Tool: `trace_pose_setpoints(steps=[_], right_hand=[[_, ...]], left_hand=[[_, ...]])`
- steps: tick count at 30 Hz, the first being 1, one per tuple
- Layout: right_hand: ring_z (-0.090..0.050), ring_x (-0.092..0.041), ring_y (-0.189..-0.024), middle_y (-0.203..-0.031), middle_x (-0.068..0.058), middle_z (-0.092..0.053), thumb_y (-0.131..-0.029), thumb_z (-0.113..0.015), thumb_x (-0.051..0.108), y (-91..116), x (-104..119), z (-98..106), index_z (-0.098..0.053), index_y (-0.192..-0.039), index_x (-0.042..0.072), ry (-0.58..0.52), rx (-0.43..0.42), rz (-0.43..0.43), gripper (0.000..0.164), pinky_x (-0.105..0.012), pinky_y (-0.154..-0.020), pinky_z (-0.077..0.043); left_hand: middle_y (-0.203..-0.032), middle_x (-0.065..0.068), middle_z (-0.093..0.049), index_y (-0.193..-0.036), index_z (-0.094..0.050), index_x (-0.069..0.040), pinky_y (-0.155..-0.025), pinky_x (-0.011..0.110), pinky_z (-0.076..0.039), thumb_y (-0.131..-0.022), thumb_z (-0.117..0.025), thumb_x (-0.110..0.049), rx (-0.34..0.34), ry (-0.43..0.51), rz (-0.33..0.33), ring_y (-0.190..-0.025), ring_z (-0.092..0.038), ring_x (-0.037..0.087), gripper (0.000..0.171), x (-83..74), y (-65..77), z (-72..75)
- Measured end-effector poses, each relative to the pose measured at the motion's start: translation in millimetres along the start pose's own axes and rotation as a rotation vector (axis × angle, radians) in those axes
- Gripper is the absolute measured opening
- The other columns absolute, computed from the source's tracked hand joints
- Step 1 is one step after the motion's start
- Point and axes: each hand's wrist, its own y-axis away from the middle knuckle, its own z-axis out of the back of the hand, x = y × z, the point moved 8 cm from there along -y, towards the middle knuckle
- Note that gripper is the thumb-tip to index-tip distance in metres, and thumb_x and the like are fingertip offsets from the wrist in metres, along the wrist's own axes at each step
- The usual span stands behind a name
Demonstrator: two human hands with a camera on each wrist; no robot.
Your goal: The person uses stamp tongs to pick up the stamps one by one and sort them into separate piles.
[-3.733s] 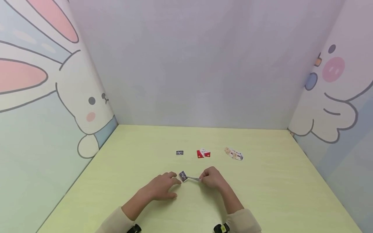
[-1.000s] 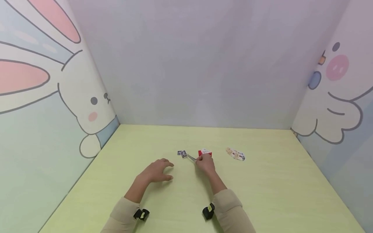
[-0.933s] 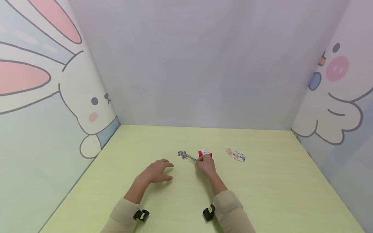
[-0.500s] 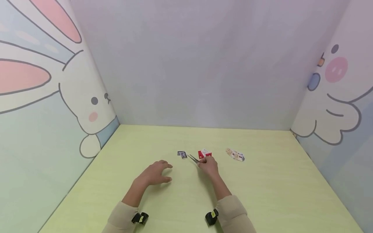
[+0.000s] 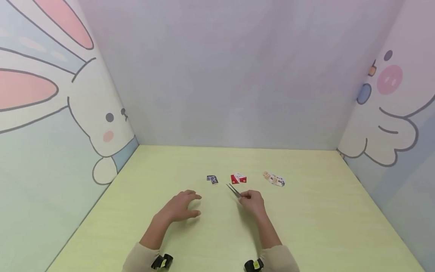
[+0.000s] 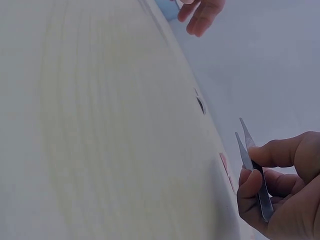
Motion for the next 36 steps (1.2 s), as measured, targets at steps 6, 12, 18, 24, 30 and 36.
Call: trace_pose_setpoints(steps=[6,12,18,24,30,36], right_hand=[[-0.047,-0.017,-0.062,-0.077,-0.01,-0.055,-0.083,-0.061,-0.002,15,-5,12,-0.062,-0.102,-0.01,-0.063,-0.006,-0.04,0.021,-0.027,-0.052,-0.041],[-0.048,-0.018,-0.065,-0.08,-0.011,-0.055,-0.084,-0.06,-0.001,30,-7,31,-0.061,-0.104,-0.011,-0.065,-0.042,-0.049,0.022,-0.028,-0.054,-0.043],[-0.048,-0.019,-0.072,-0.083,-0.01,-0.058,-0.083,-0.063,0.002,44,-9,52,-0.063,-0.103,-0.011,0.007,-0.096,-0.008,0.023,-0.027,-0.058,-0.043],[-0.048,-0.019,-0.074,-0.085,-0.01,-0.058,-0.084,-0.062,0.003,53,-17,70,-0.062,-0.105,-0.011,0.03,-0.131,-0.025,0.026,-0.027,-0.058,-0.042],[-0.048,-0.018,-0.074,-0.086,-0.01,-0.058,-0.084,-0.062,0.004,58,-26,87,-0.06,-0.108,-0.013,0.033,-0.165,-0.048,0.03,-0.026,-0.058,-0.043],[-0.05,-0.017,-0.074,-0.089,-0.012,-0.057,-0.084,-0.063,0.006,63,-44,104,-0.058,-0.113,-0.011,0.035,-0.241,-0.106,0.034,-0.025,-0.056,-0.044]], left_hand=[[-0.125,0.013,-0.053,-0.117,-0.063,-0.012,-0.085,0.052,-0.041,-0.079,-0.07,-0.036,-0.007,0.007,-0.013,-0.113,-0.049,0.032,0.045,-2.3,6.1,0.5],[-0.125,0.012,-0.053,-0.117,-0.063,-0.012,-0.085,0.052,-0.042,-0.08,-0.069,-0.036,-0.022,0.006,-0.019,-0.113,-0.049,0.032,0.044,-4.4,9.7,-1.5],[-0.124,0.012,-0.054,-0.117,-0.063,-0.011,-0.084,0.053,-0.042,-0.079,-0.07,-0.035,-0.045,0.02,-0.023,-0.112,-0.05,0.033,0.045,-6.7,17.6,1.4],[-0.125,0.014,-0.053,-0.117,-0.063,-0.01,-0.084,0.055,-0.041,-0.08,-0.07,-0.033,-0.055,0.048,-0.016,-0.114,-0.048,0.034,0.045,-6.8,25.1,6.0],[-0.126,0.015,-0.052,-0.118,-0.062,-0.009,-0.085,0.055,-0.041,-0.08,-0.07,-0.032,-0.087,0.054,-0.008,-0.115,-0.047,0.035,0.046,-1.3,31.9,11.2],[-0.124,0.016,-0.053,-0.118,-0.063,-0.009,-0.086,0.054,-0.041,-0.08,-0.071,-0.029,-0.146,0.058,0.015,-0.113,-0.049,0.035,0.043,6.1,39.4,20.5]])
